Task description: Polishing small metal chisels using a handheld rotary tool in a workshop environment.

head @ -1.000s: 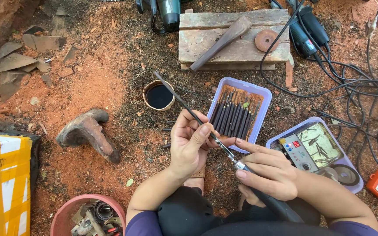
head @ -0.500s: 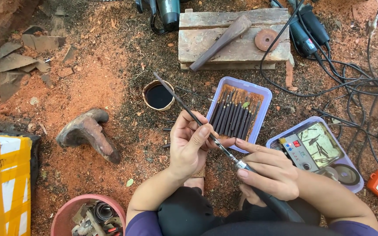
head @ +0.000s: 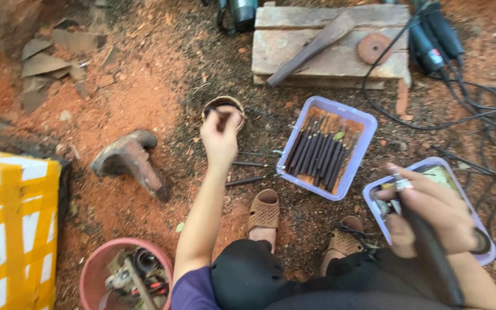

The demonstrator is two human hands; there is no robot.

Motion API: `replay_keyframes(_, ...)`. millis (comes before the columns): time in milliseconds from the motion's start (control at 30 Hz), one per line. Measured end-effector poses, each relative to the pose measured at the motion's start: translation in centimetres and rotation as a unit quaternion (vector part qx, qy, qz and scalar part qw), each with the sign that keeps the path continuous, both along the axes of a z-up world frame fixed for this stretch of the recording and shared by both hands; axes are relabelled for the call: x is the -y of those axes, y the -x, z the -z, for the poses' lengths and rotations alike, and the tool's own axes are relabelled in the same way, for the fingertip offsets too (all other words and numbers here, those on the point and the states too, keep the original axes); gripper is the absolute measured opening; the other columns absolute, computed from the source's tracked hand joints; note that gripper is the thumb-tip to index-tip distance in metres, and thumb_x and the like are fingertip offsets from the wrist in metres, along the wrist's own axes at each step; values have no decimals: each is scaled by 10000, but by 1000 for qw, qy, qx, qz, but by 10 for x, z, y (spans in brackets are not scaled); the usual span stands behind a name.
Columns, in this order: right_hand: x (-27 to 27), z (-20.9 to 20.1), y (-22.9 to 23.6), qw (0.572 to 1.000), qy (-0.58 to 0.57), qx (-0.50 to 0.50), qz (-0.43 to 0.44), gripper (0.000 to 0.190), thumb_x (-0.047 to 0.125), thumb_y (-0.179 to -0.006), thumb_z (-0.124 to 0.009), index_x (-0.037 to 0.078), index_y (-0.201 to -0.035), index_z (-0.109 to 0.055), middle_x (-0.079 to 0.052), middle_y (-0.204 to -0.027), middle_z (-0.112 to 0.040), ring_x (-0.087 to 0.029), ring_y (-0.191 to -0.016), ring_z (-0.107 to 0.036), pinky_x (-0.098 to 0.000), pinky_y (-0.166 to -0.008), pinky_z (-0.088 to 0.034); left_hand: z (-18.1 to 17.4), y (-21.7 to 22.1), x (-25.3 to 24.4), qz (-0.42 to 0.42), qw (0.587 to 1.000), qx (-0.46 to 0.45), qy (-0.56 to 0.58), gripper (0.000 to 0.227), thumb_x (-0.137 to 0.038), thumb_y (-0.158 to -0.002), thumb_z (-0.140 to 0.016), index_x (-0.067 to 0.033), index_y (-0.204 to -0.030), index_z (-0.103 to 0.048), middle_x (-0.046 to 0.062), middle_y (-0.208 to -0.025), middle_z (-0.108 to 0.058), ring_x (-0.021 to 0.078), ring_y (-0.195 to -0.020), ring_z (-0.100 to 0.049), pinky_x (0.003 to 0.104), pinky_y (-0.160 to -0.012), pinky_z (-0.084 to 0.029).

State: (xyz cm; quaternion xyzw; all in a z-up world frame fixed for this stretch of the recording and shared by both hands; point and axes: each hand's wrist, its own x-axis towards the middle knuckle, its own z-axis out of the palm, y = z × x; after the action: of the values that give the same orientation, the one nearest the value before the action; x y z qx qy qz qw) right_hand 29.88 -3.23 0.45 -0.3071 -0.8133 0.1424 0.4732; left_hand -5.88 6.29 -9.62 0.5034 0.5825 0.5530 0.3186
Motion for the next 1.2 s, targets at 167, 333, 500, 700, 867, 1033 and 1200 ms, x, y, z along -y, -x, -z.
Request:
replay_keyframes(167, 7, 4, -9, 996, 55, 41, 57, 400, -14, -882, -644, -40, -1264, -529, -376, -1269, -671, -284, -881, -754, -349, -697, -581, 162, 65, -71, -179, 946, -236, 130, 86, -217, -881, -712, -219, -940, -775, -37, -886, -803, 204, -755, -742, 362, -644, -550)
replay_keyframes(333, 4, 18, -15, 997, 28, 38, 62, 345, 34, -905, -644, -116, -1200, -544, -398, -1183, -661, -343, -882, -740, -397, -747, -602, 230, 75, -76, -174, 883, -358, 248, 116, -281, -882, -691, -268, -962, -774, 81, -848, -775, 379, -739, -714, 499, -660, -558)
replay_keyframes(500, -5, 19, -18, 998, 2, 46, 51, 377, 122, -919, -624, -153, -1159, -529, -381, -1032, -672, -377, -846, -733, -457, -761, -611, 134, 69, -62, -196, 949, -190, 155, 170, -94, -922, -658, -188, -1027, -754, -1, -915, -805, 177, -792, -742, 362, -714, -593)
replay_keyframes(700, -7, 18, -11, 998, -2, 41, 51, 388, 119, -911, -642, -198, -1131, -597, -349, -920, -698, -356, -750, -704, -402, -641, -551, 30, 107, -44, -124, 989, 73, -15, 120, 45, -936, -567, -2, -1021, -638, 116, -915, -732, 174, -736, -744, 272, -664, -648)
replay_keyframes(867, 0, 15, 6, 992, 43, 30, 112, 278, 31, -883, -684, -132, -1108, -663, -230, -959, -729, -254, -699, -628, -342, -661, -476, -56, 46, -9, 36, 935, 337, -106, 197, 14, -1038, -550, -38, -1224, -586, 129, -1024, -682, 201, -802, -691, 343, -716, -664)
replay_keyframes(1033, -14, 9, 16, 999, -31, -36, 11, 385, 149, -882, -655, -68, -1191, -583, -201, -947, -730, -233, -827, -763, -292, -673, -627, -107, -8, 14, 193, 842, 493, -104, 319, -9, -1081, -540, 12, -1399, -530, 147, -1061, -664, 212, -905, -699, 356, -769, -687)
replay_keyframes(1200, -8, -6, 19, 998, -49, -45, -11, 388, 217, -892, -666, -45, -1162, -571, -175, -915, -712, -228, -795, -757, -315, -673, -632, -125, -38, 30, 260, 775, 572, -61, 383, -27, -1086, -557, 19, -1463, -512, 167, -1075, -668, 263, -989, -727, 389, -818, -694)
